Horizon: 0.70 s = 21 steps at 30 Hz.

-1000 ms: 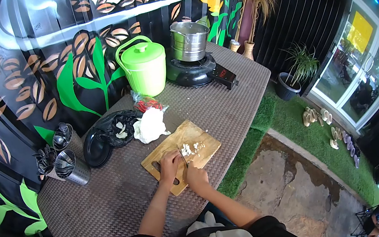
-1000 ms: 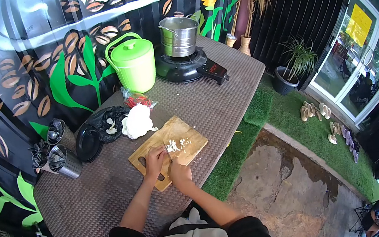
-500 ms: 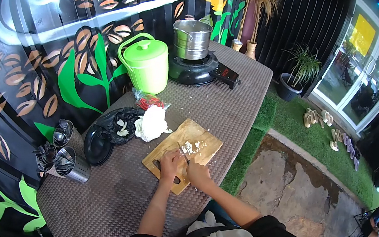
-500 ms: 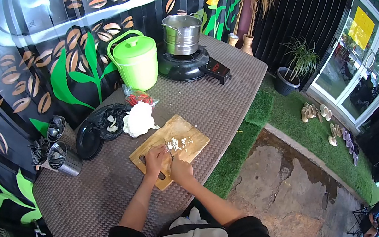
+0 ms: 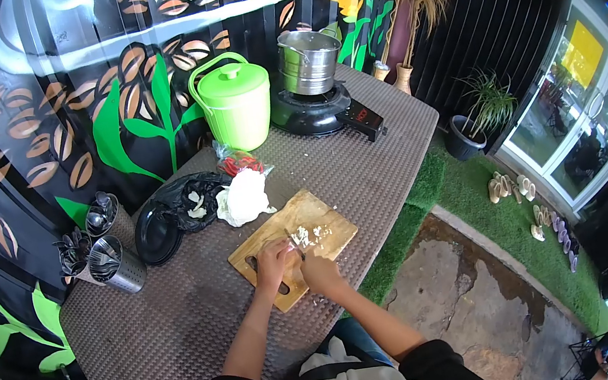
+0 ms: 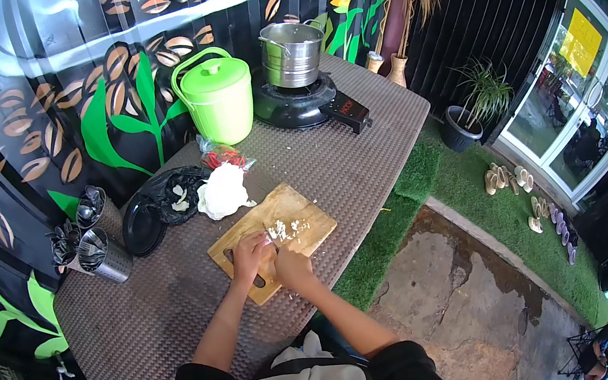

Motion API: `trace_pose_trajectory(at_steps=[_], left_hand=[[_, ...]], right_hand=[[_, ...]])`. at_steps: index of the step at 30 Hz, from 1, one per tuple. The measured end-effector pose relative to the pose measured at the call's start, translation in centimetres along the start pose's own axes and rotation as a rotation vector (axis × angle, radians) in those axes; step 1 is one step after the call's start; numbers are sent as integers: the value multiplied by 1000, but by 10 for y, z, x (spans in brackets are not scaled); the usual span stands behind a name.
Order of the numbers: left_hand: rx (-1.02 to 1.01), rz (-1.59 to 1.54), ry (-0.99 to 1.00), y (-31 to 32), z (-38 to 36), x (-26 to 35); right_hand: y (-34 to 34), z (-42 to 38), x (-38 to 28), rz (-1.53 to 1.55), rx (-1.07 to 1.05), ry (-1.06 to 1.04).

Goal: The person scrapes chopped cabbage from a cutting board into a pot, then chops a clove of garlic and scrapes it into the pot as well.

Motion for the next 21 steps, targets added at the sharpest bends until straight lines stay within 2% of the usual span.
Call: trace_pose_trajectory(at_steps=[1, 3, 7, 10, 12, 15, 19, 21], left_hand=[[-5, -5, 1, -1, 0, 0], [7, -26, 4, -1, 1, -1], [1, 38, 16, 1, -1, 0], [-7, 26, 13, 1, -1, 1], [-11, 31, 3, 1, -1, -1], [-28, 24, -14, 4, -1, -5], [-25, 20, -30, 1, -2, -3], [-15, 13, -24, -2, 0, -1]], right_hand=[[1, -3, -4, -1, -1, -1], [-1, -14, -1, 147, 81, 138], [9, -3, -1, 107, 131, 103], [-7, 9, 3, 107, 74, 63], [-10, 14, 1, 157, -29, -33], [-11, 0, 5, 204, 8, 102], [8, -12, -3, 143, -17, 84], [13, -13, 4, 190, 63, 133]])
Point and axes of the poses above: each hand's wrist, its own z-axis towards the middle knuckle, its own y-axis out of the palm, x = y × z, the point moved 9 cm from there along z, towards the middle knuckle, and after that the axes turned 14 degrees about z, right-handed, at the moved point
